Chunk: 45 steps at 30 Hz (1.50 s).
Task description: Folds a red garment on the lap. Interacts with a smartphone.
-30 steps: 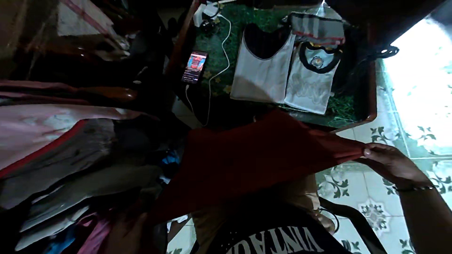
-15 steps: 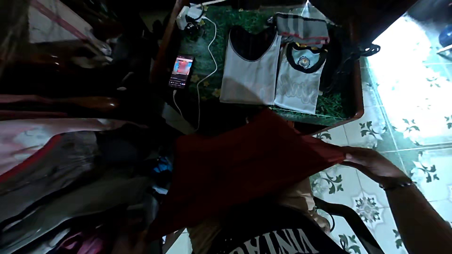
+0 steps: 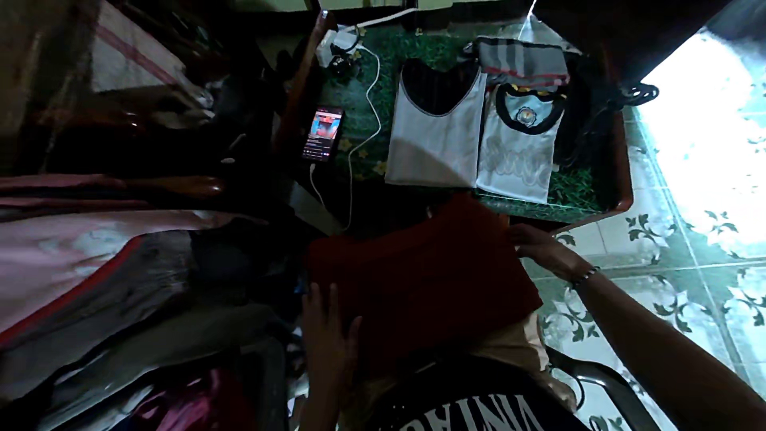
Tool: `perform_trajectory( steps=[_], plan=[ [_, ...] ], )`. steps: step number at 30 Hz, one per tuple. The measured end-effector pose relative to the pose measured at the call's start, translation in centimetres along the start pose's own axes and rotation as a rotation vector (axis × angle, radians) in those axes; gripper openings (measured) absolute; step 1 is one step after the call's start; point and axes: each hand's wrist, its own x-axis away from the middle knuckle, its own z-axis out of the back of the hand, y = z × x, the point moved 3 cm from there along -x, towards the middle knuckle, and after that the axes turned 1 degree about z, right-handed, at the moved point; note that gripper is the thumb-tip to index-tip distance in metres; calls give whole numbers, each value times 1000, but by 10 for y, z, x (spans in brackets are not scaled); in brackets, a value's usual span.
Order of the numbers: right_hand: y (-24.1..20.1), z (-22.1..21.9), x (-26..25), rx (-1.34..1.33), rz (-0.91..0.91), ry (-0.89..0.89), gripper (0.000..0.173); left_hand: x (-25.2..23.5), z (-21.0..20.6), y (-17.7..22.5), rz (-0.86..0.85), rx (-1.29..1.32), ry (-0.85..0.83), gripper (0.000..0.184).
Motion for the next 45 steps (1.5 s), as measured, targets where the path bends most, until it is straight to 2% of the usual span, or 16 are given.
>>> perform_trajectory(
  steps=[4, 6, 10, 13, 15, 18, 21, 23, 27, 31, 34, 36, 40, 42, 45],
  plan=[
    [10, -16, -17, 39, -100, 1, 40, -1, -18, -9, 50, -19, 2, 75],
    [18, -10, -19, 119, -110, 85, 40, 1, -20, -13, 75, 27, 7, 78],
    [-4, 6, -15, 178, 58, 466, 33, 2, -23, -22, 135, 98, 17, 78],
    [-63, -8, 0, 230, 260, 542, 31, 1, -20, -24, 125, 166, 24, 73],
    [-106, -34, 8, 328, 450, 455, 26, 1, -18, -29, 136, 244, 26, 70],
    [-145, -93, 9, 412, 639, 116, 24, -1, -16, -34, 167, 269, 46, 66],
    [-162, -165, 3, 506, 625, -218, 34, -12, -12, -34, 159, 239, 76, 59],
    [-169, -202, -3, 588, 541, -353, 42, -25, -5, -34, 150, 199, 74, 52],
    [-171, -234, -16, 635, 392, -353, 54, -52, 3, -37, 139, 149, 49, 46],
    [-172, -233, -22, 578, 231, -329, 61, -72, 12, -36, 156, 190, -20, 34],
    [-169, -229, -24, 511, 196, -325, 63, -80, 19, -31, 177, 281, -97, 16],
    [-166, -227, -25, 491, 187, -333, 63, -80, 24, -30, 153, 335, -130, 13],
    [-158, -223, -26, 436, 248, -350, 44, -62, 43, -24, 111, 530, -160, 13],
    [-156, -221, -25, 415, 307, -360, 33, -46, 51, -20, 22, 598, -147, 13],
    [-150, -219, -23, 354, 460, -352, 18, -20, 55, -14, -134, 558, -110, 12]
  ],
)
